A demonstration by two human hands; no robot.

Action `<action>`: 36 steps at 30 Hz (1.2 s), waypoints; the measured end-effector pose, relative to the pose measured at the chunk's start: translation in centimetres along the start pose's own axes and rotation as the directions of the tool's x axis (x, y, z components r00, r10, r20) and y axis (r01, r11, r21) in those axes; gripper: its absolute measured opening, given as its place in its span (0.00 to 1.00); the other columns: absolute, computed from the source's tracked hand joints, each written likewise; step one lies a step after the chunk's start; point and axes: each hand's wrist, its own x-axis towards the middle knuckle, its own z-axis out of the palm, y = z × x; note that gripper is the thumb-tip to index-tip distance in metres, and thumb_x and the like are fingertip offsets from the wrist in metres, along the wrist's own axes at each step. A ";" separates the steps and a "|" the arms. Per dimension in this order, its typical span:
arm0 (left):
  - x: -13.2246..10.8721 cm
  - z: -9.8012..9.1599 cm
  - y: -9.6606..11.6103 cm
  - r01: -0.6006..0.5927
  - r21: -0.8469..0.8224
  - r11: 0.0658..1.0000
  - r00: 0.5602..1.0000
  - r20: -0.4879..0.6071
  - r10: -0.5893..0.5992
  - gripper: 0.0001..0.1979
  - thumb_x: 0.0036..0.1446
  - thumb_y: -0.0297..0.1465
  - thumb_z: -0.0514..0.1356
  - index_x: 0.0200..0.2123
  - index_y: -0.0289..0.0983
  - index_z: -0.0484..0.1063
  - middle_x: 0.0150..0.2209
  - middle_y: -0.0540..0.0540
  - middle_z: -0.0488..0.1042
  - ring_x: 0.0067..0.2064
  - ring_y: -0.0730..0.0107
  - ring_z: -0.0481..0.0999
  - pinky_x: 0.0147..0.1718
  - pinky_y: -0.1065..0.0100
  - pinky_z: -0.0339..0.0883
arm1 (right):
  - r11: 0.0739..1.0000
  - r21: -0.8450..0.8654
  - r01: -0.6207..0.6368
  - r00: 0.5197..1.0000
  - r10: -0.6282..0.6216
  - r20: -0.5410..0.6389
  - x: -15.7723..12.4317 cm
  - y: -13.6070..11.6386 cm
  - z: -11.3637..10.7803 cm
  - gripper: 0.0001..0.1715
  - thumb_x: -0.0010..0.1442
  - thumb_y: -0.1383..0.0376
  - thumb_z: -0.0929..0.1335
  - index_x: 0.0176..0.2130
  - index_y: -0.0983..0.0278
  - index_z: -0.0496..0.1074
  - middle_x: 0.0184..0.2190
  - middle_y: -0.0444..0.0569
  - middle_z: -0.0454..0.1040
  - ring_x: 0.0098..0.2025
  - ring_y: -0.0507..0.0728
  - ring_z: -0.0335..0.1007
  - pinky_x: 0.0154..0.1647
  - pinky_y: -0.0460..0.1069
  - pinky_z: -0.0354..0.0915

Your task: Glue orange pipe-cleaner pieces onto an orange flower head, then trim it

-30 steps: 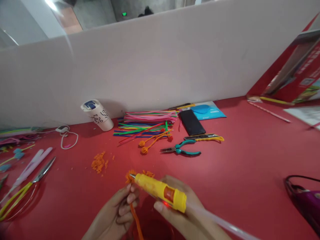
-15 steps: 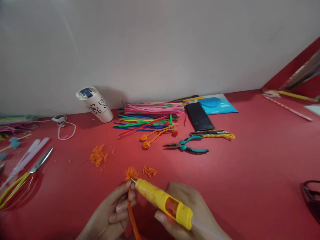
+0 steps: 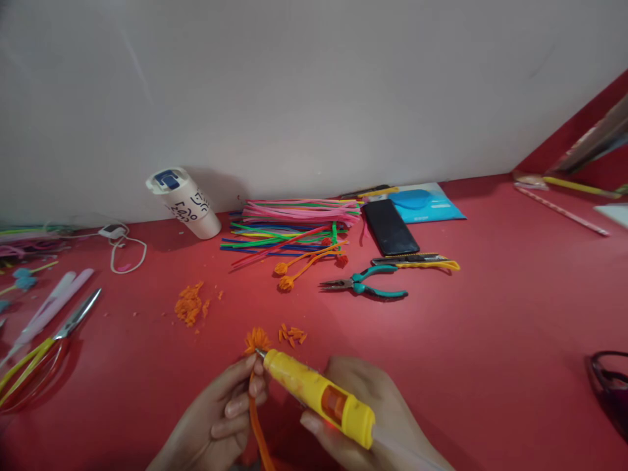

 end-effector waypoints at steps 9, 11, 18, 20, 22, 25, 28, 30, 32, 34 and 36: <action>0.0 0.1 0.0 0.006 -0.010 1.000 1.000 -0.005 -0.006 0.22 0.63 0.22 0.44 0.22 0.27 0.72 0.16 0.47 0.69 0.11 0.88 0.57 0.05 0.87 0.45 | 0.998 -0.068 0.005 0.993 -0.013 -0.118 -0.4 -0.3 0.5 0.21 0.56 0.48 0.63 0.21 0.57 0.66 0.19 0.45 0.66 0.21 0.55 0.63 0.25 0.50 0.61; 0.0 0.1 0.0 0.005 -0.008 1.000 1.000 0.001 -0.005 0.22 0.63 0.22 0.44 0.22 0.27 0.72 0.16 0.47 0.69 0.11 0.88 0.57 0.05 0.87 0.45 | 0.997 -0.072 0.024 0.989 -0.034 -0.147 -0.4 -0.3 0.5 0.21 0.57 0.47 0.61 0.23 0.57 0.67 0.19 0.45 0.66 0.21 0.55 0.63 0.25 0.50 0.62; 0.0 0.0 0.0 0.010 -0.029 1.000 1.000 0.016 -0.010 0.21 0.63 0.22 0.45 0.23 0.27 0.72 0.17 0.47 0.69 0.11 0.88 0.58 0.05 0.87 0.46 | 0.986 -0.141 0.090 0.995 -0.095 -0.032 0.1 0.2 -0.2 0.20 0.58 0.49 0.62 0.22 0.58 0.67 0.19 0.45 0.68 0.20 0.55 0.64 0.22 0.49 0.60; 0.1 -0.1 0.0 0.012 -0.041 0.999 1.000 0.025 -0.011 0.21 0.62 0.22 0.45 0.23 0.27 0.72 0.17 0.47 0.68 0.11 0.88 0.58 0.05 0.87 0.46 | 0.985 -0.151 0.087 0.996 -0.091 -0.024 0.1 0.3 -0.3 0.20 0.58 0.49 0.62 0.23 0.58 0.67 0.19 0.45 0.68 0.20 0.55 0.64 0.22 0.49 0.60; 0.0 -0.1 0.1 0.016 -0.054 0.998 1.000 0.026 -0.015 0.21 0.62 0.22 0.45 0.23 0.27 0.72 0.16 0.47 0.68 0.11 0.88 0.58 0.05 0.87 0.46 | 0.985 -0.151 0.078 0.995 -0.085 -0.042 0.1 0.3 -0.3 0.21 0.58 0.48 0.61 0.23 0.57 0.67 0.19 0.46 0.68 0.21 0.55 0.65 0.22 0.49 0.60; 0.0 -0.2 0.1 0.018 -0.065 0.998 0.999 0.031 -0.016 0.21 0.62 0.22 0.45 0.23 0.26 0.73 0.17 0.46 0.69 0.11 0.88 0.58 0.05 0.87 0.47 | 0.986 -0.153 0.060 0.997 -0.067 -0.047 0.0 0.4 -0.2 0.21 0.58 0.48 0.61 0.22 0.57 0.67 0.19 0.46 0.68 0.20 0.55 0.64 0.22 0.49 0.59; 0.1 -0.3 0.1 0.027 -0.068 0.997 0.999 0.039 -0.025 0.22 0.63 0.22 0.44 0.23 0.26 0.72 0.17 0.46 0.69 0.11 0.88 0.58 0.06 0.87 0.47 | 0.984 -0.159 0.080 0.996 -0.085 -0.020 0.0 0.7 0.0 0.21 0.58 0.48 0.61 0.22 0.58 0.66 0.19 0.45 0.68 0.20 0.54 0.64 0.21 0.48 0.58; 0.1 -0.3 0.1 0.033 -0.059 0.998 0.999 0.043 -0.031 0.22 0.63 0.22 0.44 0.23 0.27 0.72 0.16 0.47 0.69 0.11 0.88 0.58 0.05 0.87 0.46 | 0.977 -0.180 0.116 0.992 -0.122 -0.025 0.0 0.9 0.0 0.23 0.59 0.48 0.60 0.22 0.58 0.66 0.19 0.45 0.68 0.21 0.54 0.64 0.21 0.48 0.58; 0.2 -0.4 0.1 0.029 -0.057 0.998 0.999 0.046 -0.026 0.22 0.63 0.22 0.44 0.23 0.27 0.72 0.16 0.47 0.69 0.11 0.88 0.58 0.06 0.87 0.46 | 0.968 -0.205 0.142 0.989 -0.149 -0.021 0.1 1.1 0.0 0.23 0.60 0.48 0.59 0.22 0.59 0.65 0.19 0.44 0.68 0.20 0.54 0.64 0.21 0.48 0.57; 0.2 -0.4 0.1 0.020 -0.062 0.998 0.999 0.051 -0.017 0.21 0.62 0.22 0.45 0.23 0.27 0.72 0.17 0.47 0.69 0.11 0.88 0.58 0.06 0.87 0.47 | 0.966 -0.214 0.143 0.990 -0.144 0.009 0.2 1.1 0.1 0.21 0.59 0.51 0.61 0.22 0.60 0.63 0.18 0.43 0.66 0.19 0.52 0.62 0.20 0.47 0.55; 0.2 -0.4 0.1 0.026 -0.060 0.998 0.998 0.054 -0.022 0.20 0.62 0.22 0.45 0.23 0.27 0.72 0.17 0.47 0.69 0.11 0.88 0.58 0.06 0.87 0.47 | 0.969 -0.208 0.133 0.991 -0.131 0.025 0.2 1.1 0.1 0.19 0.58 0.54 0.62 0.22 0.60 0.61 0.18 0.42 0.66 0.18 0.51 0.60 0.19 0.47 0.54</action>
